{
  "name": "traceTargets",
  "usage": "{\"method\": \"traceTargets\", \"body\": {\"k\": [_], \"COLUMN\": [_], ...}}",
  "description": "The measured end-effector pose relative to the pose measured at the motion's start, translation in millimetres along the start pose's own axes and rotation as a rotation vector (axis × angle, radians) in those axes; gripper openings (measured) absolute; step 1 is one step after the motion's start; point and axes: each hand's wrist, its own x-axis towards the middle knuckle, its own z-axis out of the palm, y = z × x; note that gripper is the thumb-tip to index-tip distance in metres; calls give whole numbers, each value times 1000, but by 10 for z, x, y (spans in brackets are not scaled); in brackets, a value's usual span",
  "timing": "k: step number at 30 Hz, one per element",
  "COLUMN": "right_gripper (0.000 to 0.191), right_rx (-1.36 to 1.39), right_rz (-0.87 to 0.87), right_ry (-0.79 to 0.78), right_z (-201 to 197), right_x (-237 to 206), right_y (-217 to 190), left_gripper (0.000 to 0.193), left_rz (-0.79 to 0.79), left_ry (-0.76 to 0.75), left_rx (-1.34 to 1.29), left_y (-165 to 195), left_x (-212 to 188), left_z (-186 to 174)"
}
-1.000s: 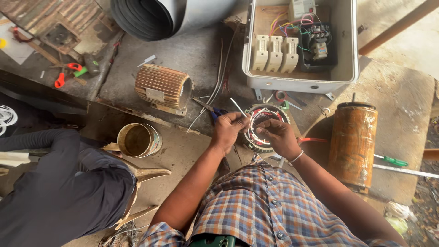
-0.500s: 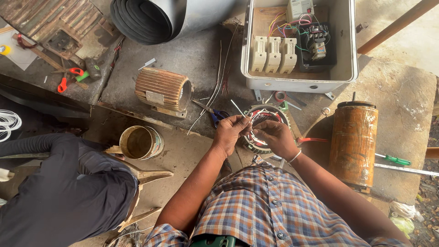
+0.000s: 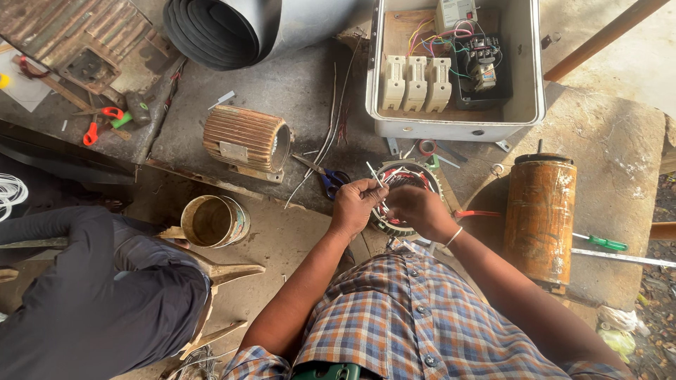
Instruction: The person works on an electric motor stator on a concrete workbench, threading and pressing insulated wire into the stator slots by hand and using pliers and scissors to cut and trim wire ends. They repeatedly reach for wire, form coils, and seat the windings inside the motor housing.
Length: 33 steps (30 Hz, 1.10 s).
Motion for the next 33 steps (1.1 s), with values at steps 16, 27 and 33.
{"method": "traceTargets", "body": {"k": [16, 27, 33], "right_gripper": [26, 27, 28], "right_rx": [-6, 76, 104], "right_rz": [1, 261, 269], "right_ry": [267, 525, 497], "right_z": [-520, -807, -915], "right_x": [-666, -1565, -1620], "right_y": [547, 1139, 1276], "left_gripper": [13, 8, 8], "left_rz": [538, 393, 433], "left_ry": [-104, -108, -61], "left_rx": [895, 952, 1037], "left_y": [-672, -695, -722], "left_x": [-78, -140, -112], "left_z": [369, 366, 424]}}
